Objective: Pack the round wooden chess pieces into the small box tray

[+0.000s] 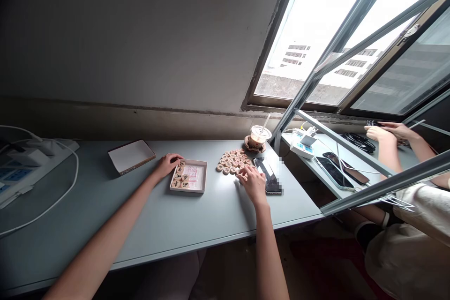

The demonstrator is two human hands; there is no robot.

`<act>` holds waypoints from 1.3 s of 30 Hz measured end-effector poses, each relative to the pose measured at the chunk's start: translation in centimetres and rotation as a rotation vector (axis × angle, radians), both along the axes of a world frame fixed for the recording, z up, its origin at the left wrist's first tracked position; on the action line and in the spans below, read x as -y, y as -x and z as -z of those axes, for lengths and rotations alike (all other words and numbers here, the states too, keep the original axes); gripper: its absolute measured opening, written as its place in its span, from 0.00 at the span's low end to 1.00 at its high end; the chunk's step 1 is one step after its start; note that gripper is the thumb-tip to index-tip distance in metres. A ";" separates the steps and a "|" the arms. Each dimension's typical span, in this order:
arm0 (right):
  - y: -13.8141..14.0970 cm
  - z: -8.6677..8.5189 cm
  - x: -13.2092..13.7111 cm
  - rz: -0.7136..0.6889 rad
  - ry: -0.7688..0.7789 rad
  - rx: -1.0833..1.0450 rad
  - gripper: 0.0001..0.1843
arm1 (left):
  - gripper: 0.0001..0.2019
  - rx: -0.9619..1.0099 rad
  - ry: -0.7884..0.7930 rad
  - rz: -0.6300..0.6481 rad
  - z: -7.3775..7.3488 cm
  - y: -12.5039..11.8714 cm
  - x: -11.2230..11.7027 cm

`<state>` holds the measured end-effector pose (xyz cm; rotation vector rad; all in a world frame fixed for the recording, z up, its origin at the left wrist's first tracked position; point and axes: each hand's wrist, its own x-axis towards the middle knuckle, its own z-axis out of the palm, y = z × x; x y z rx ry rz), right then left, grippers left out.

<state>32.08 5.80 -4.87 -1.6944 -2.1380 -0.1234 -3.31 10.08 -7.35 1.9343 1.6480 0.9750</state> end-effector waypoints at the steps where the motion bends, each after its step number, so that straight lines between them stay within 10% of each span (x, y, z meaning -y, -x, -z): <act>1: -0.1 0.0 0.2 0.006 -0.002 0.015 0.12 | 0.12 -0.003 0.001 0.001 0.0 0.0 0.0; 39: 3.2 -0.4 -1.3 0.002 -0.051 0.090 0.08 | 0.11 0.005 0.017 -0.003 -0.3 -0.1 0.3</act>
